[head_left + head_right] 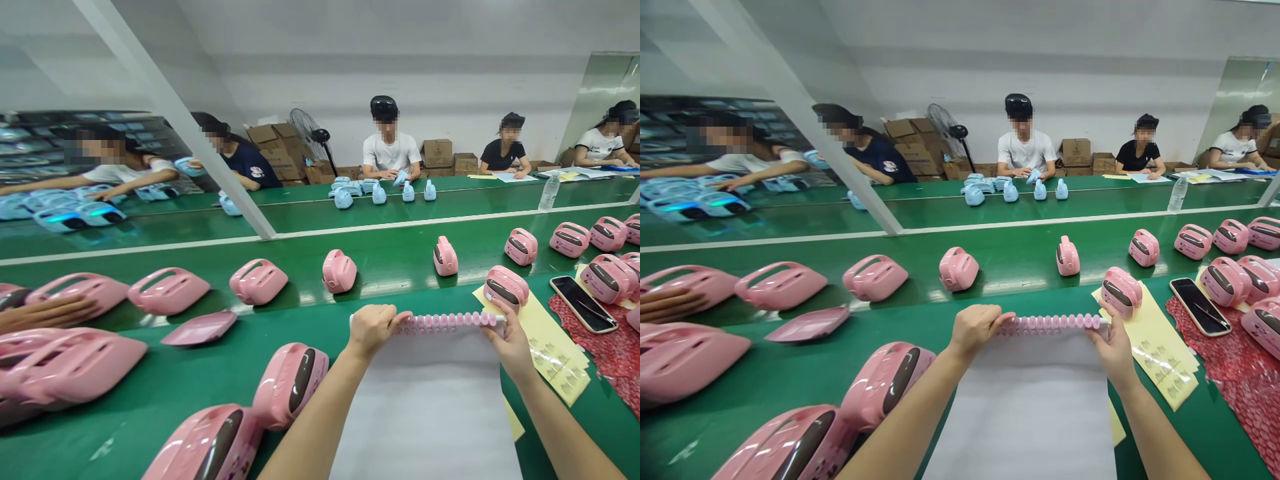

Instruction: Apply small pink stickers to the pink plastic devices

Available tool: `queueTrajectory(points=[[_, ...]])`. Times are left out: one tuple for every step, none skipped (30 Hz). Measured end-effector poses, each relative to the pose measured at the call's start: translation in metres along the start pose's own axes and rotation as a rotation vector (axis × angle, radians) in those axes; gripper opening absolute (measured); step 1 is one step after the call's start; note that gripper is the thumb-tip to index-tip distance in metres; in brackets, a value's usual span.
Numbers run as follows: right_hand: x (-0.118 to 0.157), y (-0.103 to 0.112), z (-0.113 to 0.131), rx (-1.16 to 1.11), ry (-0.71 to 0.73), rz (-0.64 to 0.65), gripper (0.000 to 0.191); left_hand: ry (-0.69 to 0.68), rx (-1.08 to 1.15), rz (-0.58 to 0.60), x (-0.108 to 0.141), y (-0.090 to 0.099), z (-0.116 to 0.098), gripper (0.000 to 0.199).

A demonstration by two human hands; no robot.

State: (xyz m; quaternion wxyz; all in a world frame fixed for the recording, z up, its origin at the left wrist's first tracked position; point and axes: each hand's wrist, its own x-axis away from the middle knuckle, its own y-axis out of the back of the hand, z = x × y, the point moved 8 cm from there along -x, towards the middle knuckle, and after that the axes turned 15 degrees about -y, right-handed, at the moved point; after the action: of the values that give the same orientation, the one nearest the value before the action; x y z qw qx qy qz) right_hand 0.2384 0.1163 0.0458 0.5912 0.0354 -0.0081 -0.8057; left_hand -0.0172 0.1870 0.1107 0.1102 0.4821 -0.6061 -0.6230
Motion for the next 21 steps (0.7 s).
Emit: queueTrajectory(points=[[-0.004,0.001,0.001,0.007,0.009,-0.007,0.056,0.02,-0.011,0.014,-0.002,-0.001,0.004,0.046],[-0.01,0.001,0.001,0.005,0.016,-0.016,0.055,0.042,-0.024,0.027,-0.003,-0.002,0.008,0.044],[-0.015,0.002,0.001,-0.007,0.018,-0.022,0.055,0.069,-0.039,0.04,-0.003,-0.002,0.014,0.042],[-0.022,0.002,-0.001,-0.02,0.013,-0.021,0.055,0.101,-0.056,0.053,-0.003,-0.002,0.02,0.04],[-0.029,0.001,-0.003,-0.022,0.0,-0.011,0.056,0.136,-0.075,0.069,-0.001,-0.002,0.026,0.039],[-0.036,0.0,-0.005,0.004,-0.012,-0.003,0.057,0.174,-0.091,0.088,0.001,-0.003,0.033,0.038],[-0.042,-0.002,-0.007,0.055,-0.018,0.003,0.059,0.214,-0.106,0.112,0.005,-0.004,0.04,0.036],[-0.048,-0.004,-0.009,0.121,-0.019,0.005,0.06,0.253,-0.116,0.139,0.008,-0.007,0.046,0.033],[-0.054,-0.006,-0.011,0.189,-0.013,0.005,0.06,0.289,-0.123,0.168,0.012,-0.01,0.052,0.029],[-0.059,-0.008,-0.012,0.246,-0.004,0.003,0.061,0.322,-0.125,0.197,0.016,-0.015,0.057,0.024],[-0.063,-0.011,-0.013,0.287,0.003,0.001,0.063,0.351,-0.126,0.224,0.02,-0.019,0.062,0.023],[-0.067,-0.013,-0.014,0.313,0.007,0.0,0.064,0.374,-0.124,0.248,0.023,-0.024,0.066,0.024],[-0.07,-0.015,-0.015,0.332,0.009,0.001,0.066,0.391,-0.121,0.268,0.025,-0.028,0.07,0.025],[-0.072,-0.017,-0.016,0.357,0.013,0.003,0.067,0.401,-0.12,0.283,0.026,-0.032,0.073,0.025],[-0.073,-0.019,-0.018,0.385,0.019,0.005,0.069,0.402,-0.121,0.291,0.027,-0.034,0.074,0.025],[-0.073,-0.021,-0.02,0.413,0.028,0.009,0.07,0.395,-0.127,0.288,0.027,-0.035,0.074,0.025],[-0.072,-0.022,-0.022,0.44,0.038,0.015,0.071,0.378,-0.137,0.274,0.026,-0.036,0.071,0.026],[-0.071,-0.023,-0.024,0.467,0.05,0.021,0.072,0.353,-0.148,0.252,0.025,-0.036,0.066,0.027],[-0.069,-0.023,-0.027,0.494,0.062,0.027,0.073,0.318,-0.157,0.225,0.025,-0.037,0.057,0.028],[-0.066,-0.024,-0.03,0.52,0.074,0.033,0.074,0.274,-0.158,0.2,0.025,-0.04,0.045,0.031],[-0.062,-0.024,-0.033,0.544,0.086,0.037,0.074,0.224,-0.15,0.182,0.026,-0.044,0.031,0.034]])
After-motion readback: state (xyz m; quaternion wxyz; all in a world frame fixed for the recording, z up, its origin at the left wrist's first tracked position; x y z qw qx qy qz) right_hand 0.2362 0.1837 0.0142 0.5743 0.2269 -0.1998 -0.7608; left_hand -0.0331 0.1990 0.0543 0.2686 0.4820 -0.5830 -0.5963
